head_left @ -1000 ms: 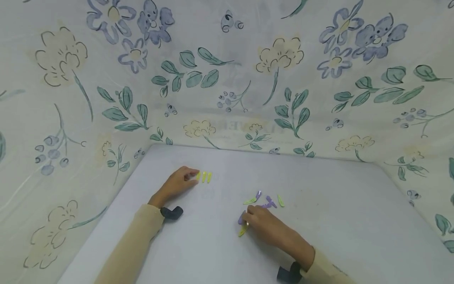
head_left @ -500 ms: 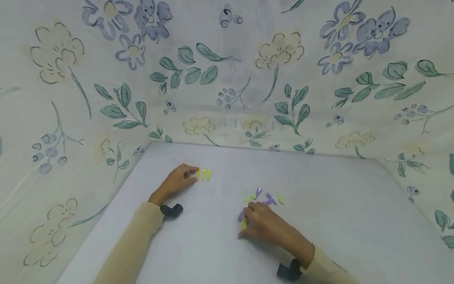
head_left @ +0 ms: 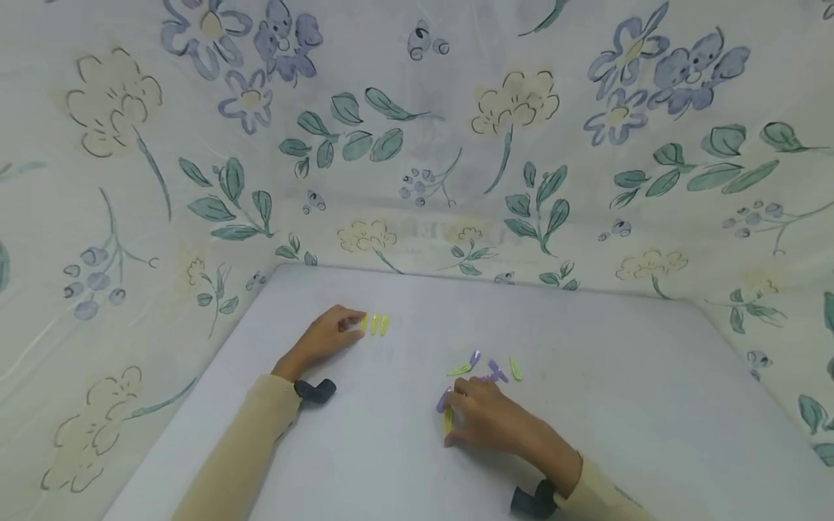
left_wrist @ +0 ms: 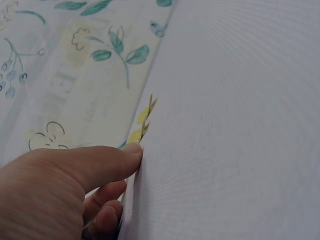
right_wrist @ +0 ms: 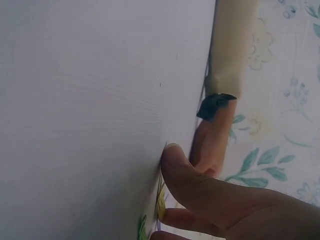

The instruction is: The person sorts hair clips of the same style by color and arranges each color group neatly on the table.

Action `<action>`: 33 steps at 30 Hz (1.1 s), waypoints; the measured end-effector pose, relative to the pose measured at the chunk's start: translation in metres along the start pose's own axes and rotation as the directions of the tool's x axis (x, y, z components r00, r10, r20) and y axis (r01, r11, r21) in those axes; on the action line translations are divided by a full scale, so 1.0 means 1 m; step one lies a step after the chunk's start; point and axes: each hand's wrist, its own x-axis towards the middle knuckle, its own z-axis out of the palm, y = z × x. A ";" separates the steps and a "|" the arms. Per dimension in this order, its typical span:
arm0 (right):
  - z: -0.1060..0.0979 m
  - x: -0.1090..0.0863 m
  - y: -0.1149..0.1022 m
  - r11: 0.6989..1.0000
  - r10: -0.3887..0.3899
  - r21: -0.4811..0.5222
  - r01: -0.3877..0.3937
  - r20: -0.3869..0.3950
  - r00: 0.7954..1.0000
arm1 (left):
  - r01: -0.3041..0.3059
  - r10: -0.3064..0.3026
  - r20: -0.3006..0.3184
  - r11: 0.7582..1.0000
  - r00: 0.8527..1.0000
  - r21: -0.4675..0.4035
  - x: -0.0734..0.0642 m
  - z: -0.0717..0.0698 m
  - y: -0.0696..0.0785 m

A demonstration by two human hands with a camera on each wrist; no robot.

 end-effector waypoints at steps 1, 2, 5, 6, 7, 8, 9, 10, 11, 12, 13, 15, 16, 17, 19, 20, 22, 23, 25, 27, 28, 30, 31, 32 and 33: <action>0.000 0.000 0.000 1.000 0.002 0.000 -0.002 0.005 1.000 | 0.003 -0.003 0.001 1.000 1.000 -0.001 0.000 0.001 -0.001; 0.001 -0.001 0.000 1.000 0.006 -0.001 -0.006 0.010 1.000 | 0.003 -0.003 0.001 1.000 1.000 0.000 -0.001 0.001 -0.001; 0.001 -0.001 -0.001 1.000 0.019 -0.005 -0.019 0.025 1.000 | 0.003 -0.003 -0.005 1.000 1.000 0.002 -0.001 0.003 -0.004; 0.000 -0.001 -0.001 1.000 0.022 -0.006 -0.021 0.029 0.999 | 0.004 -0.004 -0.008 1.000 1.000 0.004 -0.001 0.004 -0.004; 0.000 -0.001 -0.001 1.000 0.023 -0.007 -0.023 0.030 0.999 | 0.003 -0.003 -0.011 1.000 1.000 0.007 -0.001 0.005 -0.005; 0.000 -0.001 0.000 1.000 0.024 -0.004 -0.024 0.031 0.999 | 0.003 -0.003 -0.013 1.000 1.000 0.009 -0.001 0.005 -0.005; 0.000 -0.001 0.000 1.000 0.023 -0.001 -0.023 0.029 0.999 | 0.003 -0.003 -0.015 1.000 1.000 0.011 -0.001 0.005 -0.005; -0.001 0.000 0.001 1.000 0.025 0.005 -0.025 0.026 0.999 | 0.003 -0.003 -0.017 1.000 1.000 0.013 -0.001 0.005 -0.005; -0.002 0.000 0.001 1.000 0.020 0.022 -0.021 0.013 1.000 | 0.003 -0.002 -0.018 1.000 1.000 0.016 -0.002 0.005 -0.005; -0.004 0.000 0.002 0.999 0.014 0.041 -0.013 -0.005 1.000 | 0.002 -0.001 -0.019 1.000 1.000 0.016 -0.002 0.005 -0.004; -0.005 0.000 0.004 0.998 0.014 0.066 -0.012 -0.022 1.000 | 0.000 0.000 -0.020 1.000 1.000 0.016 -0.003 0.005 -0.004; -0.009 0.001 0.007 0.993 0.018 0.116 -0.011 -0.062 0.998 | -0.004 0.004 -0.021 1.000 1.000 0.015 -0.004 0.004 -0.002; -0.011 0.001 0.008 0.990 0.028 0.143 -0.016 -0.081 0.996 | -0.007 0.008 -0.022 1.000 1.000 0.016 -0.004 0.004 -0.001; -0.012 0.001 0.010 0.985 0.035 0.170 -0.018 -0.099 0.994 | -0.011 0.011 -0.024 1.000 1.000 0.018 -0.004 0.004 0.000; -0.014 0.001 0.013 0.975 0.064 0.218 -0.037 -0.121 0.991 | -0.013 0.014 -0.026 1.000 1.000 0.018 -0.003 0.004 0.001; -0.015 0.001 0.014 0.970 0.073 0.242 -0.041 -0.129 0.989 | -0.012 0.013 -0.026 1.000 1.000 0.019 -0.003 0.004 0.001; -0.016 0.002 0.017 0.957 0.089 0.287 -0.046 -0.137 0.986 | -0.013 0.014 -0.028 1.000 1.000 0.022 -0.003 0.004 0.001; -0.016 0.003 0.018 0.949 0.095 0.310 -0.048 -0.139 0.986 | -0.012 0.013 -0.027 1.000 1.000 0.023 -0.003 0.004 0.001; -0.014 0.004 0.020 0.938 0.102 0.344 -0.050 -0.136 0.985 | -0.004 0.005 -0.027 1.000 1.000 0.022 -0.003 0.003 0.001; -0.014 0.007 0.023 0.931 0.102 0.361 -0.047 -0.134 0.986 | 0.004 -0.003 -0.031 1.000 0.999 0.023 -0.003 0.003 -0.001; -0.014 0.008 0.025 0.931 0.101 0.363 -0.045 -0.137 0.985 | 0.008 -0.008 -0.030 1.000 1.000 0.024 -0.002 0.002 -0.001; -0.015 0.011 0.029 0.934 0.094 0.356 -0.036 -0.146 0.985 | 0.011 -0.011 -0.028 1.000 1.000 0.028 -0.002 0.002 -0.001; -0.016 0.012 0.031 0.935 0.090 0.353 -0.030 -0.154 0.984 | 0.012 -0.011 -0.025 1.000 1.000 0.028 -0.002 0.002 0.000; -0.018 0.014 0.033 0.939 0.087 0.343 -0.026 -0.165 0.982 | 0.010 -0.009 -0.023 1.000 1.000 0.027 -0.002 0.001 0.000; -0.020 0.016 0.036 0.942 0.084 0.335 -0.020 -0.178 0.980 | 0.007 -0.007 -0.020 1.000 1.000 0.024 -0.002 0.001 0.001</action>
